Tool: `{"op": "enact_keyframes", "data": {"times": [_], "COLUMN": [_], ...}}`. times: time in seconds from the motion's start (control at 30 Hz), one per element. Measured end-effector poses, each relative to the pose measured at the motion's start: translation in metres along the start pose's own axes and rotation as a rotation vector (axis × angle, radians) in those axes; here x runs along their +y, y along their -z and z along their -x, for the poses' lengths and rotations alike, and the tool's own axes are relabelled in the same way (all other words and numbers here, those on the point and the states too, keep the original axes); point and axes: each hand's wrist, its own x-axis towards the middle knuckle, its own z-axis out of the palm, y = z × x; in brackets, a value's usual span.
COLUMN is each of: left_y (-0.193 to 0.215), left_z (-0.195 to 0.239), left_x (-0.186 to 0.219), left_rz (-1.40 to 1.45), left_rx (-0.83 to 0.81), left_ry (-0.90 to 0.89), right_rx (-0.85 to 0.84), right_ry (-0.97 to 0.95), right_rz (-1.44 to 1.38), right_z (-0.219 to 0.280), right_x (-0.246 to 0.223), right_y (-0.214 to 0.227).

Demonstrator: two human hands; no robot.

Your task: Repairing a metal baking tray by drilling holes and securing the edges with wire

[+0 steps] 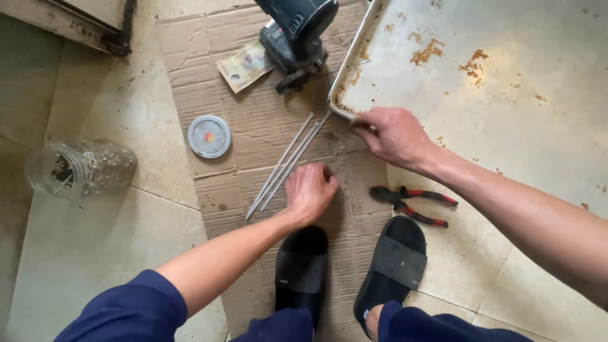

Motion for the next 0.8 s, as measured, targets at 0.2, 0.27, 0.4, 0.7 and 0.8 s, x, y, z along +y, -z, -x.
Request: {"op": "enact_keyframes", "data": {"times": [0.2,0.27,0.4,0.7,0.8], "left_y": [0.042,0.06,0.085,0.095,0.1], "left_z": [-0.015,-0.018,-0.016,-0.025,-0.028], "left_x": [0.001,0.009,0.028,0.049,0.058], "left_rz": [0.185,0.335,0.66,0.854,0.83], "left_rx": [0.086,0.018,-0.132,-0.227,-0.192], "left_ry": [-0.07,-0.089,-0.056,-0.172,-0.212], "right_rx": [0.213,0.149,-0.163,-0.479,-0.456], "right_ry": [-0.371,-0.398,-0.468,-0.142,-0.353], "right_rz": [-0.266,-0.242,-0.132,0.269,0.107], "right_z": [0.039,0.056,0.115,0.179,0.162], "right_x": [0.011,-0.001,0.002,0.028,0.015], "right_y": [0.017,0.022,-0.003,-0.051,-0.031]}}
